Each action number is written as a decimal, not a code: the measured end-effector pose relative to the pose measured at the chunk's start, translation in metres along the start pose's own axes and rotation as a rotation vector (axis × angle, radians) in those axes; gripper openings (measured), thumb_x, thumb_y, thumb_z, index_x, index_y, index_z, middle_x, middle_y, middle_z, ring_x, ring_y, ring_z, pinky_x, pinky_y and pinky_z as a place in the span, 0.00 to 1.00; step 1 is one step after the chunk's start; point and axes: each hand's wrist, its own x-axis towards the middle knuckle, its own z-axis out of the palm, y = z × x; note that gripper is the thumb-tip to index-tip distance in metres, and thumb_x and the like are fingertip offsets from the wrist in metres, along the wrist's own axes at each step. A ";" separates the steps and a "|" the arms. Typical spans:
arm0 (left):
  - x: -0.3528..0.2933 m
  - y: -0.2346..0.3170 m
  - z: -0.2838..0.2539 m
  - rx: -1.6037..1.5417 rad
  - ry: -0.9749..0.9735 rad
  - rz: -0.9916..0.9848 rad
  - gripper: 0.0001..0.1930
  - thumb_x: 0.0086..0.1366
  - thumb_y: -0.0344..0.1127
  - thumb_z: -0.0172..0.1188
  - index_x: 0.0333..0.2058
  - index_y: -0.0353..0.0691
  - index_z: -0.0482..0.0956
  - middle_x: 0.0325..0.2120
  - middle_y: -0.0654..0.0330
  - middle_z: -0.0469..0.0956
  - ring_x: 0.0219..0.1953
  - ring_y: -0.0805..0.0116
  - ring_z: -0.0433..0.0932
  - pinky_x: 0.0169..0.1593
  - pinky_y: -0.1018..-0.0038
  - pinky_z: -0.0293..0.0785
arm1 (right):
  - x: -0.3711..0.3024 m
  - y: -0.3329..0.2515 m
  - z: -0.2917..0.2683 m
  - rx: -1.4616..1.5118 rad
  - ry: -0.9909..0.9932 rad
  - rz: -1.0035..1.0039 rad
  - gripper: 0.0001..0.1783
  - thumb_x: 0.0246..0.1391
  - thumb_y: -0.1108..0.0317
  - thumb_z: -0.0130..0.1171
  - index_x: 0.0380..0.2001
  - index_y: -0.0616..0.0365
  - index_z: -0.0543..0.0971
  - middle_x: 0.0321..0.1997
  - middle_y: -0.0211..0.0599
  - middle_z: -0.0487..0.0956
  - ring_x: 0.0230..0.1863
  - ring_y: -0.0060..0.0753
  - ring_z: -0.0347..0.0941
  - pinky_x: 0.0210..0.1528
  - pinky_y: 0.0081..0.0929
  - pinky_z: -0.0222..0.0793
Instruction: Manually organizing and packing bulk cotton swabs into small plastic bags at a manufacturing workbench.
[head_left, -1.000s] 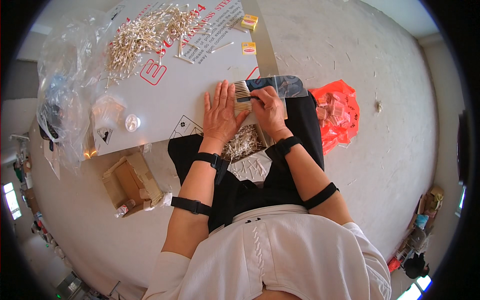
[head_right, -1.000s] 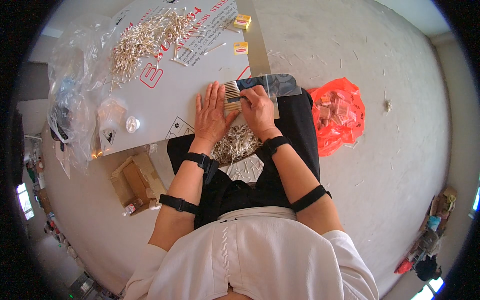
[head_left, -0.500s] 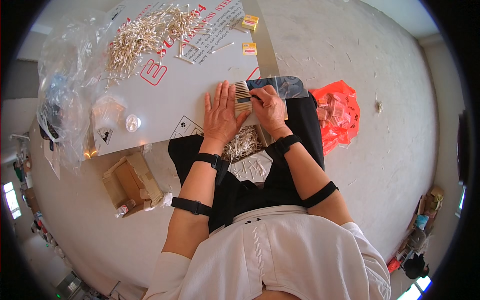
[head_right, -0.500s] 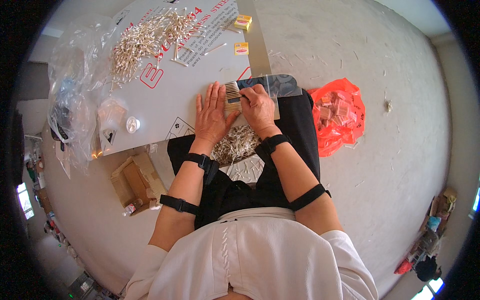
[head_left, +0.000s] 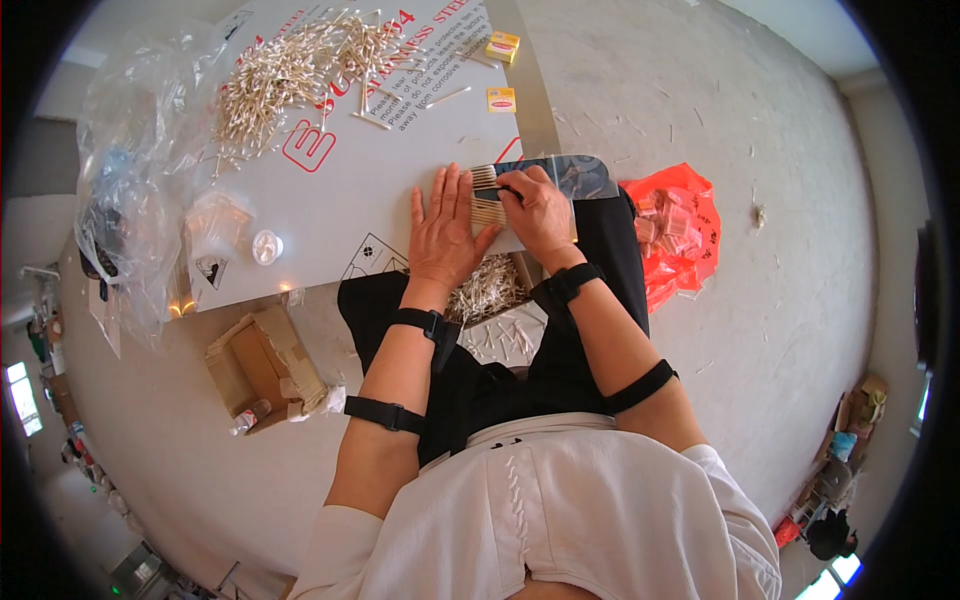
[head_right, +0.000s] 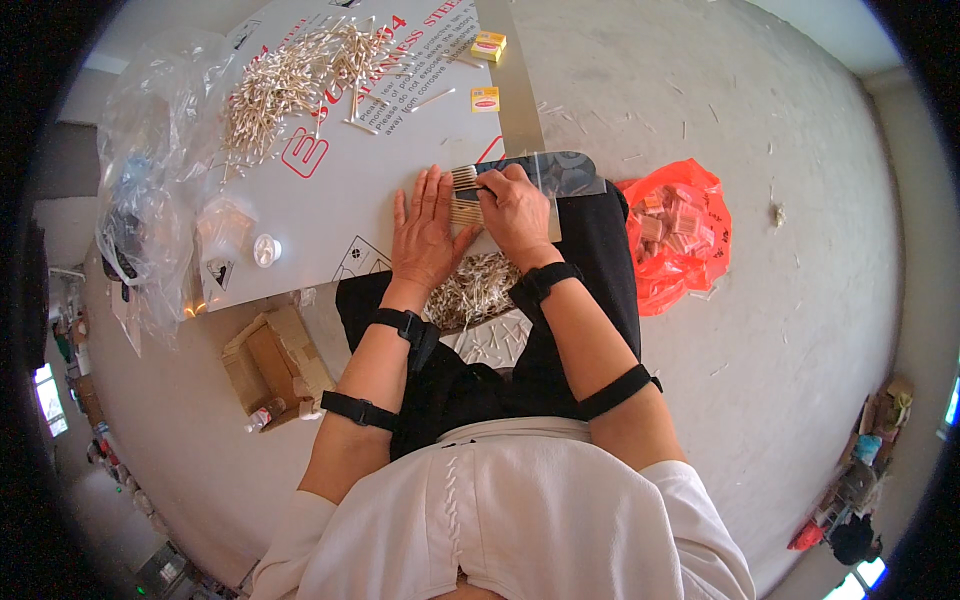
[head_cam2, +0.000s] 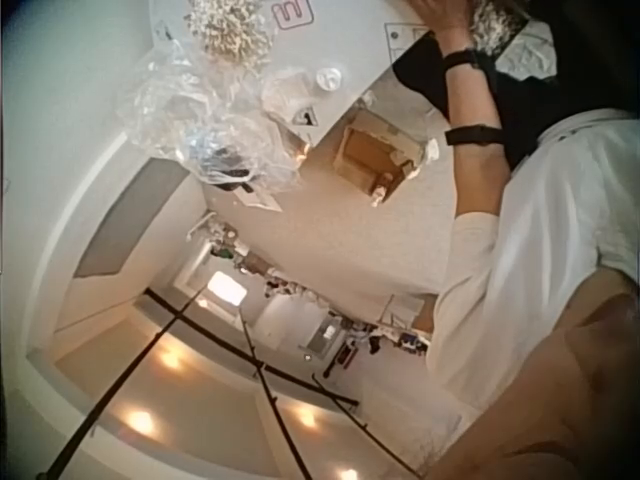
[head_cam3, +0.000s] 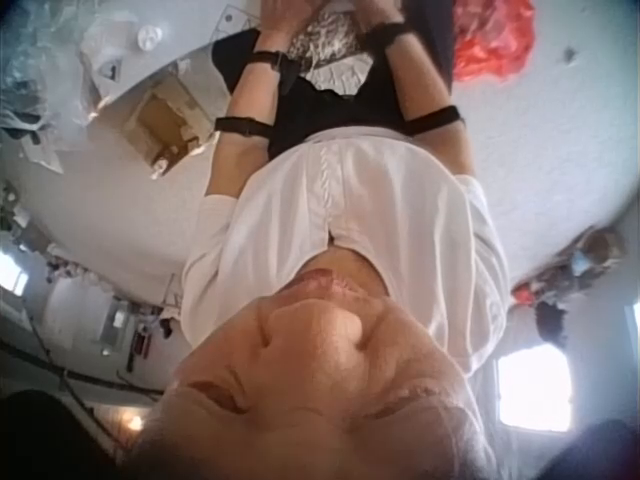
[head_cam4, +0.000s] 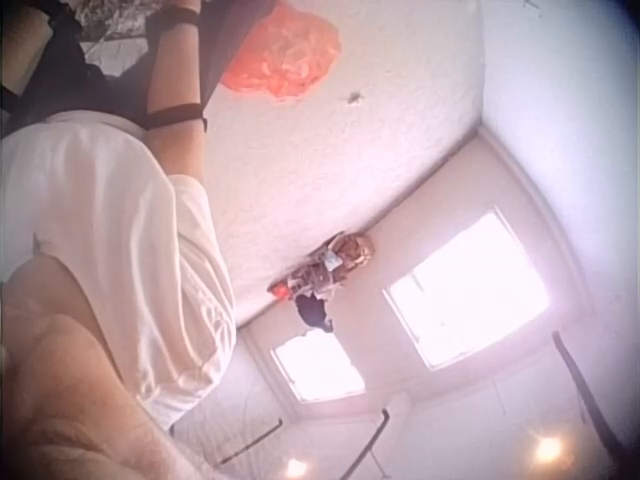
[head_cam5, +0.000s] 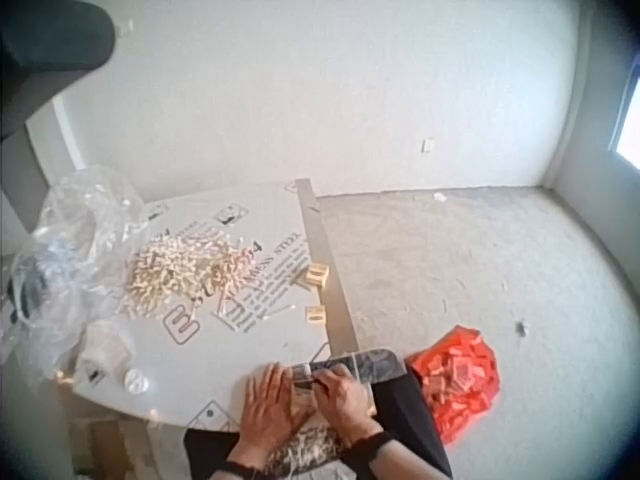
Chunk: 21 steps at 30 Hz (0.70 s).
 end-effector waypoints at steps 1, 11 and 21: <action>0.000 -0.001 0.000 0.001 0.000 -0.001 0.43 0.63 0.56 0.57 0.69 0.41 0.51 0.71 0.55 0.49 0.73 0.59 0.46 0.72 0.50 0.39 | 0.000 0.000 0.001 -0.022 -0.005 -0.010 0.04 0.51 0.66 0.61 0.30 0.49 0.83 0.32 0.37 0.76 0.34 0.47 0.77 0.35 0.42 0.73; 0.000 -0.001 -0.001 0.010 -0.004 -0.003 0.43 0.63 0.55 0.58 0.69 0.41 0.50 0.71 0.55 0.49 0.73 0.59 0.46 0.72 0.51 0.39 | 0.000 0.002 0.002 -0.009 -0.022 0.007 0.04 0.50 0.67 0.61 0.29 0.49 0.83 0.31 0.37 0.77 0.34 0.47 0.77 0.35 0.41 0.74; 0.000 -0.003 0.003 0.028 0.003 0.008 0.43 0.66 0.61 0.50 0.69 0.39 0.50 0.71 0.54 0.48 0.74 0.58 0.45 0.72 0.50 0.37 | 0.022 0.006 0.007 0.056 0.026 -0.057 0.04 0.49 0.68 0.62 0.30 0.52 0.83 0.33 0.40 0.78 0.36 0.48 0.77 0.37 0.41 0.74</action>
